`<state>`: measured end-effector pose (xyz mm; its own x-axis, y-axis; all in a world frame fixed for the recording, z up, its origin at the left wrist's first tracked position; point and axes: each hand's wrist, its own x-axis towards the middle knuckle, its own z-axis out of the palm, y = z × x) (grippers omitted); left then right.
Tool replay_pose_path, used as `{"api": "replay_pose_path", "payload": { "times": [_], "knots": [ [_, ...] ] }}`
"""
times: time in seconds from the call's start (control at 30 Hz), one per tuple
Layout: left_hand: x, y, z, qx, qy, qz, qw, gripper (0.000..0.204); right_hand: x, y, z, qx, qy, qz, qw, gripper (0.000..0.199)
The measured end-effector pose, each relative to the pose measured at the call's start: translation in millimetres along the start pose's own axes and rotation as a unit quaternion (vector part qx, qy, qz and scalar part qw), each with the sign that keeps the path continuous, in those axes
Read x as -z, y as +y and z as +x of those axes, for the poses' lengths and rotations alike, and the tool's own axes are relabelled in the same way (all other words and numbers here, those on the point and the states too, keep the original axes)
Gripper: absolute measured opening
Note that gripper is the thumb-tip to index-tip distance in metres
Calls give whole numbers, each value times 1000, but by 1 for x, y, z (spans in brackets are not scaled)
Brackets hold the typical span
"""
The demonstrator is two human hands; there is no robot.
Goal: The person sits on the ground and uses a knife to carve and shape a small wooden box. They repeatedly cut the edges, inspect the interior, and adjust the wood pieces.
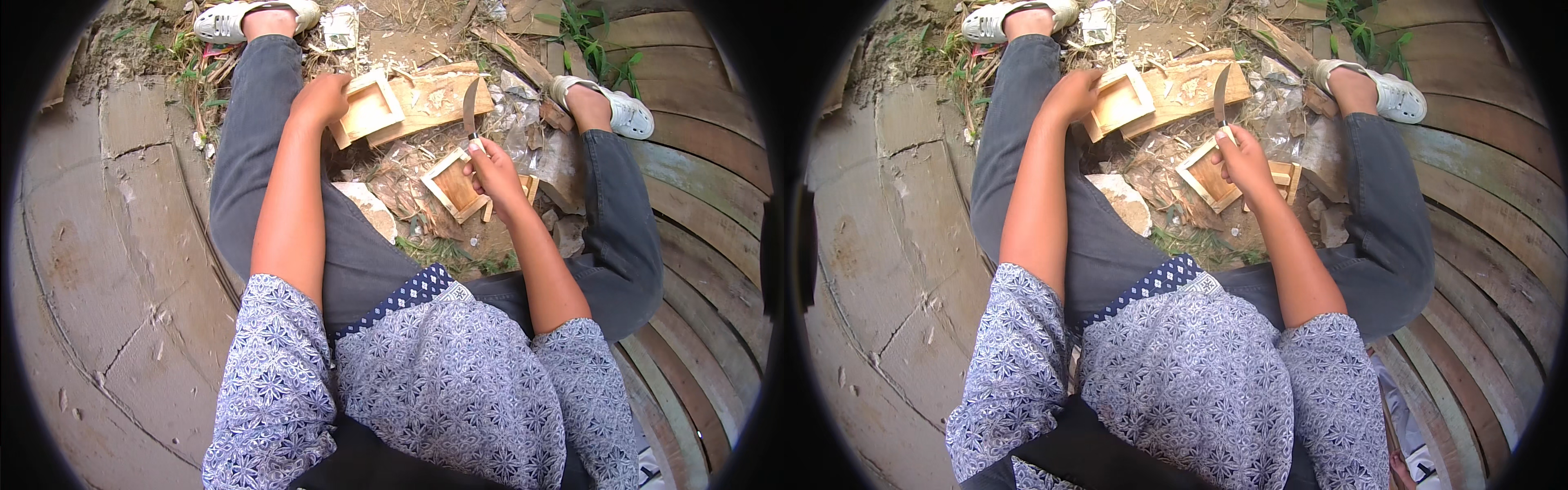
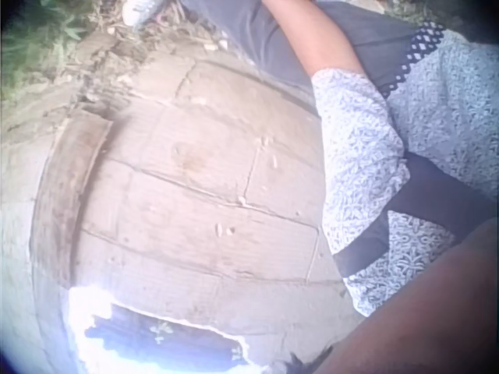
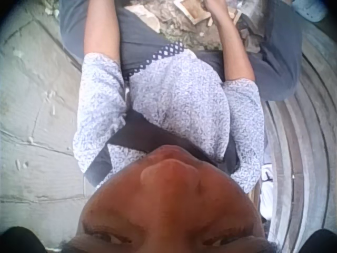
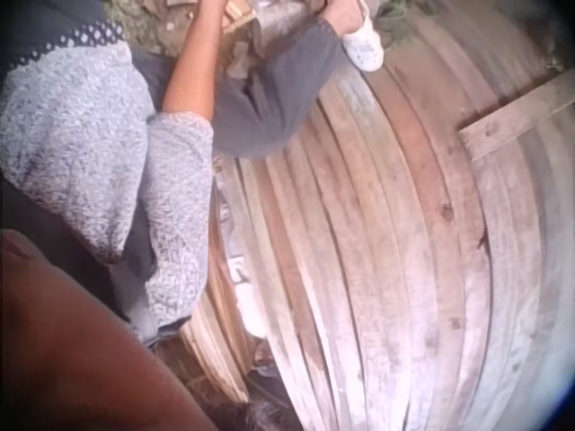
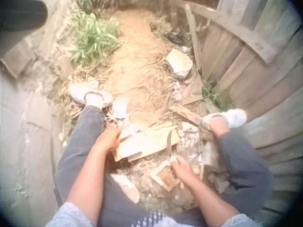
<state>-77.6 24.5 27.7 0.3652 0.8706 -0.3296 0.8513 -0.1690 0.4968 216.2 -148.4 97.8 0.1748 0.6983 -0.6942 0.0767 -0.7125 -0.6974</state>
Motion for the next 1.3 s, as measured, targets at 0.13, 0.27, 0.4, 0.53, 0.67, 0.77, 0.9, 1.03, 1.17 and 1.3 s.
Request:
{"api": "replay_pose_path", "payload": {
  "times": [0.13, 0.27, 0.4, 0.53, 0.67, 0.77, 0.9, 1.03, 1.17, 1.3],
  "knots": [
    [-18, 9, 5, -2, 25, -27, 999, 40, -3, 1, 0, -11, -3, 22, 1000, 43],
    [-13, 62, -1, 45, 74, -42, 995, 42, 5, -1, 4, -13, 35, 54, 998, 45],
    [-19, 14, 16, 17, 76, -128, 989, 47, 3, -5, 8, 3, 54, 100, 994, 42],
    [-8, 26, 14, 48, 19, -81, 995, 43, 1, 1, 15, -6, 48, 115, 992, 41],
    [-9, 37, 9, 27, 33, -63, 997, 31, -8, 9, 17, -14, 21, 133, 991, 41],
    [-6, 44, 10, 25, 40, -79, 996, 30, -10, 8, 16, -9, 13, 131, 991, 42],
    [-16, 49, 12, 5, 55, -60, 997, 37, -10, 8, 17, -20, 18, 133, 991, 41],
    [-25, 56, 0, -3, 58, 42, 997, 45, -10, 8, 16, -25, 22, 132, 991, 38],
    [-33, 53, 4, -16, 91, -4, 996, 41, -13, 4, 13, -29, 21, 127, 991, 35],
    [-48, 75, 0, -30, 144, -41, 988, 35, -14, 5, 13, -30, 22, 132, 990, 32]
  ]
}}
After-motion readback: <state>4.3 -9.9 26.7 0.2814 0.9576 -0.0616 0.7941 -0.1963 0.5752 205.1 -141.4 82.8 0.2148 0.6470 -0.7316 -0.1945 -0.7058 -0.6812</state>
